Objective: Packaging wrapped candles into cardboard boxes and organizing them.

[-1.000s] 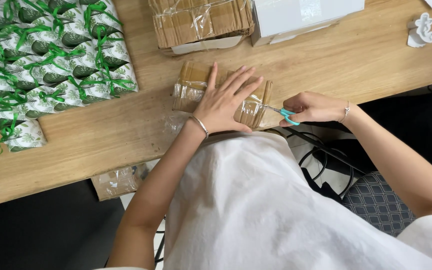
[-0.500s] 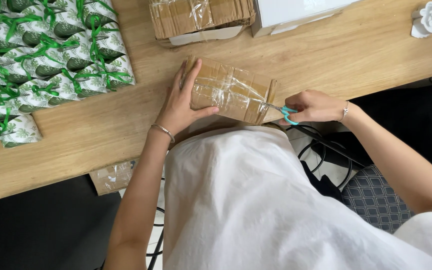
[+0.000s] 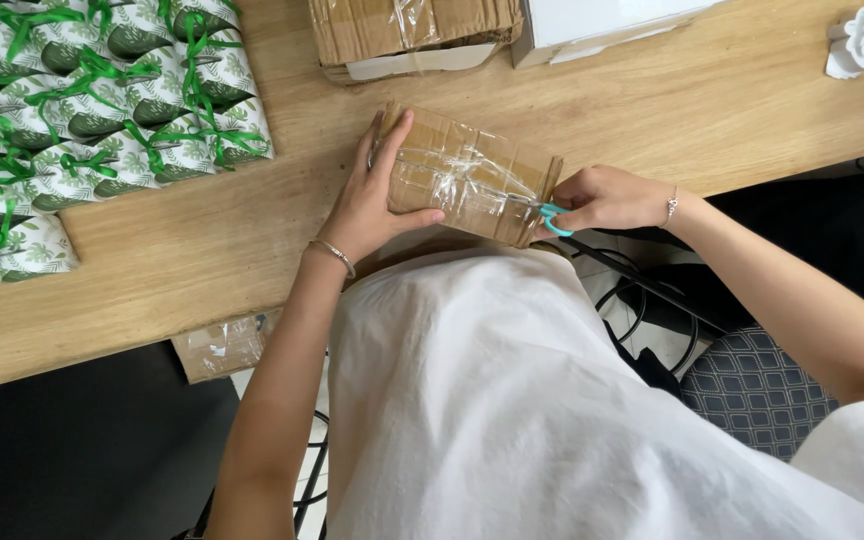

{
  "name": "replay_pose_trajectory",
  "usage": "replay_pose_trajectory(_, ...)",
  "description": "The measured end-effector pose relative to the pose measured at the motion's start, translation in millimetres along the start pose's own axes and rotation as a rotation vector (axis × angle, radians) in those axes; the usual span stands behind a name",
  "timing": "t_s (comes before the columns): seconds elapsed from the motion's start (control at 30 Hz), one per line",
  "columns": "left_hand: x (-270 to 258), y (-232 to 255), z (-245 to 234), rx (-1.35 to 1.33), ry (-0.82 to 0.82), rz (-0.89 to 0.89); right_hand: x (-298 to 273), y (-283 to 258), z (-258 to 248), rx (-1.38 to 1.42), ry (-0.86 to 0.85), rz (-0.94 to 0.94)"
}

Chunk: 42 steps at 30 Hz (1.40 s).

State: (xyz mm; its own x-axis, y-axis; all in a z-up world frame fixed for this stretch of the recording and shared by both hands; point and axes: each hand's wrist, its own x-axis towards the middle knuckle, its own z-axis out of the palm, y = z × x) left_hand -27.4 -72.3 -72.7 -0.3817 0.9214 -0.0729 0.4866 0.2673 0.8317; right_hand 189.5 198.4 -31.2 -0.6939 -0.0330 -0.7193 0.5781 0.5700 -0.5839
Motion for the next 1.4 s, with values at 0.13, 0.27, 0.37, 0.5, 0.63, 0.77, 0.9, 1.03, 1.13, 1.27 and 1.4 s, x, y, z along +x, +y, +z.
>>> replay_pose_trajectory(0.13, 0.6, 3.4, -1.0, -0.037, 0.000, -0.043, -0.7, -25.8, 9.1, -0.228, 0.108, 0.122)
replay_pose_trajectory(0.27, 0.5, 0.9, -1.8, -0.030, 0.014, 0.018, 10.0, -36.8, 7.5, -0.366, 0.123, 0.138)
replay_pose_trajectory(0.37, 0.8, 2.9, -1.5, -0.040, 0.017, 0.008, 16.3, -22.9, 3.5, -0.257, 0.092, 0.091)
replay_pose_trajectory(0.5, -0.2, -1.0, 0.6, -0.033, 0.041, 0.053, 13.4, -34.7, -6.0, -0.099, 0.032, 0.131)
replay_pose_trajectory(0.63, -0.6, 0.9, 0.6, -0.051, 0.023, 0.025, 17.1, -41.4, -11.2, -0.011, -0.053, 0.227)
replay_pose_trajectory(0.77, -0.2, -1.4, 4.3, -0.035, 0.039, 0.029, 19.7, -23.1, -10.7, 0.183, -0.133, 0.126)
replay_pose_trajectory(0.9, -2.7, 1.6, 3.4, -0.051, 0.029, -0.028, 31.2, 10.8, -6.1, 0.170, -0.183, 0.114)
replay_pose_trajectory(1.03, -2.9, -2.0, 5.4, -0.066, 0.043, -0.005, 24.6, -12.4, -10.2, 0.159, -0.223, 0.119)
replay_pose_trajectory(1.13, -3.0, -4.5, 6.5, -0.062, 0.050, 0.026, 22.0, -19.8, -8.9, 0.031, -0.196, 0.164)
replay_pose_trajectory(1.27, -3.2, -3.1, 4.5, -0.067, 0.065, 0.045, 19.7, -31.3, -10.4, -0.050, -0.171, 0.198)
replay_pose_trajectory(1.4, -2.2, -1.0, 3.9, -0.058, 0.056, 0.025, 27.2, -28.2, -8.0, -0.267, -0.175, 0.219)
